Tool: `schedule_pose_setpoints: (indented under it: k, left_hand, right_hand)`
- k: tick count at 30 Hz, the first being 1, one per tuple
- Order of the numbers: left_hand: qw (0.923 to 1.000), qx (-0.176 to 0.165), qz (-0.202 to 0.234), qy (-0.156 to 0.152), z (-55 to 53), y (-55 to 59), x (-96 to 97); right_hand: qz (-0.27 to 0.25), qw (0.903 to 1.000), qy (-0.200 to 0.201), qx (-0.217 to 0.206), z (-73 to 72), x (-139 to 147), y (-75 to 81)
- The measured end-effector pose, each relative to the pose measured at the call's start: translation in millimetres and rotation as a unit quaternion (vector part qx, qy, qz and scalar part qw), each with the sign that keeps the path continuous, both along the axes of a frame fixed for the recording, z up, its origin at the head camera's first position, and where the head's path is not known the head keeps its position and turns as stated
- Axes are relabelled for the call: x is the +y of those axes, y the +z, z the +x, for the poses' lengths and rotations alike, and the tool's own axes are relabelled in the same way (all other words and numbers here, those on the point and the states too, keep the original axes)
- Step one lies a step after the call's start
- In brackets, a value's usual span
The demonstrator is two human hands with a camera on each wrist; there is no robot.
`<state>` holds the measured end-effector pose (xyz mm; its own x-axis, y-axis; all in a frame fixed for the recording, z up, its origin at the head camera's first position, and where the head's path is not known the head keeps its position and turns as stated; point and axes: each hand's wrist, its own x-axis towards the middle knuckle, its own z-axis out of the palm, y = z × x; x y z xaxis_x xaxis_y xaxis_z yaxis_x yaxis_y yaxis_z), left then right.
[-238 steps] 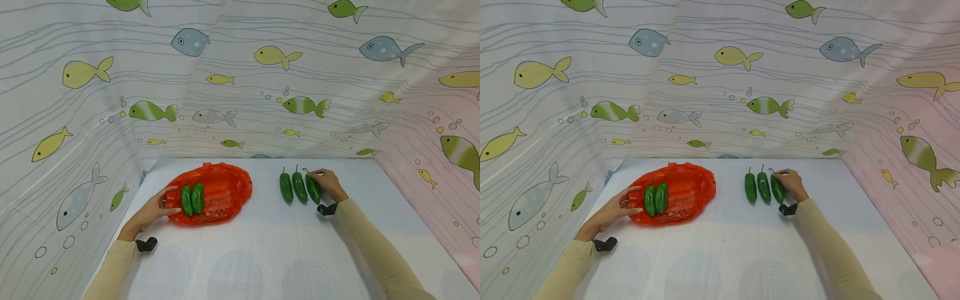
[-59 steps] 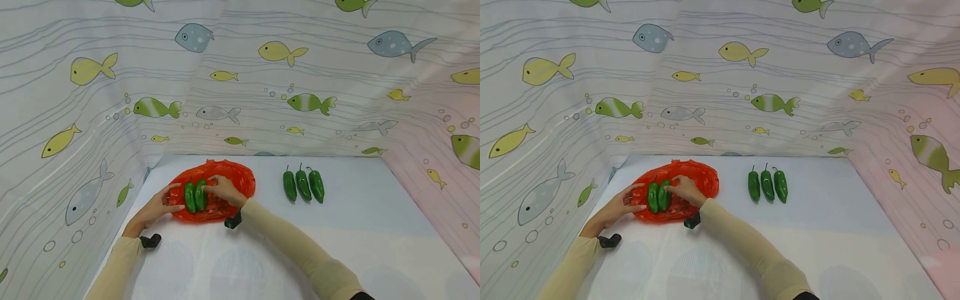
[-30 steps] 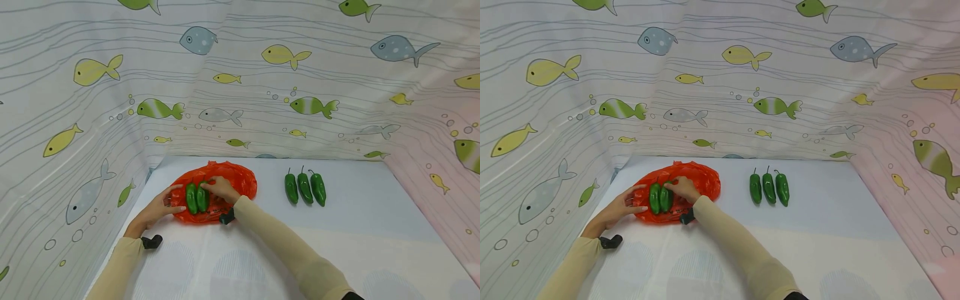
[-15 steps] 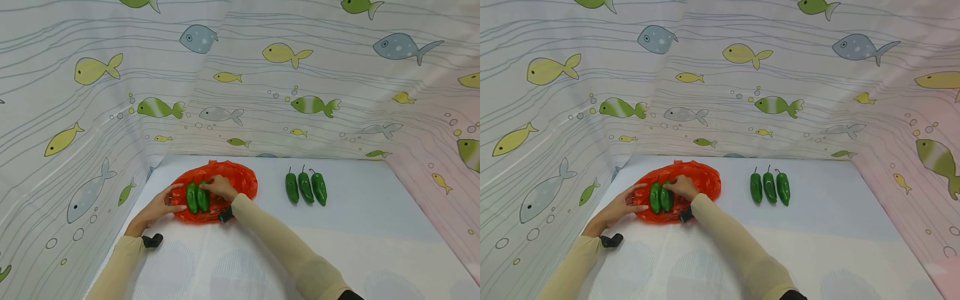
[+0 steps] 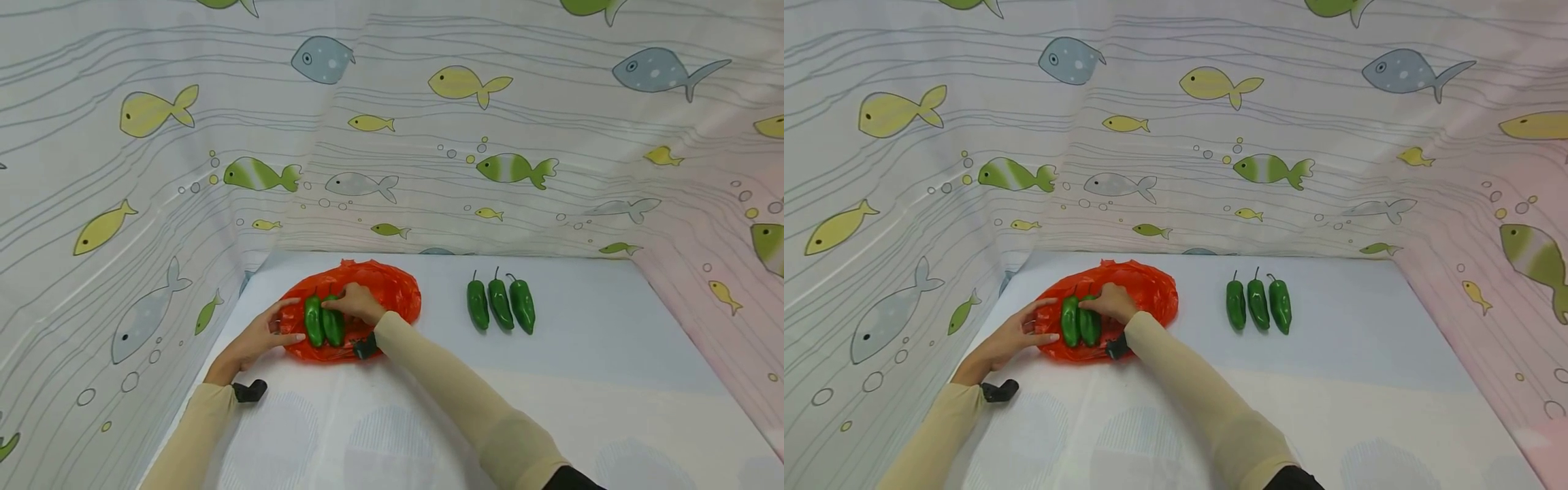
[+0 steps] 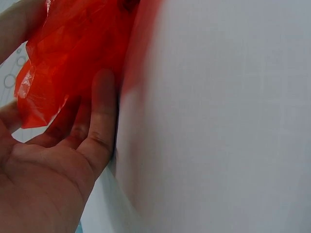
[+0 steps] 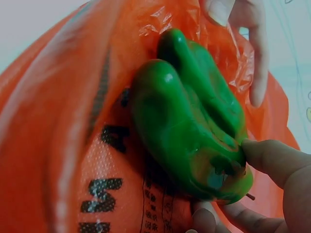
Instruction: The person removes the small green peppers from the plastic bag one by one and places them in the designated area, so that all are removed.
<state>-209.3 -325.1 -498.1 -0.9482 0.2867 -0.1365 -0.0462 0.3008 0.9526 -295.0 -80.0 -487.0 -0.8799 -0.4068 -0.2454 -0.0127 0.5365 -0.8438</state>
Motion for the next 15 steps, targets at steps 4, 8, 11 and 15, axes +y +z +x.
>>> schedule_pose_setpoints:
  k: [4, 8, 11, 15]
  left_hand:
    - [1.0, 0.002, 0.0, 0.001, -1.1, -0.3, -1.4]
    - [1.0, -0.002, 0.005, -0.001, -2.5, -1.2, -1.8]
    - [1.0, -0.004, 0.008, -0.003, -2.5, -1.6, -2.0]
    - [0.9999, -0.003, 0.011, -0.004, -1.8, -2.0, -3.0]
  right_hand:
    - [-0.003, 1.0, -0.004, -0.002, -0.3, -2.5, 1.8]
    - [-0.001, 0.9999, -0.011, -0.01, 0.6, -4.2, 2.3]
    - [0.0, 0.9998, -0.013, -0.016, 2.7, -4.9, 2.4]
    - [-0.003, 0.9999, 0.003, -0.013, 4.9, -4.9, 2.6]
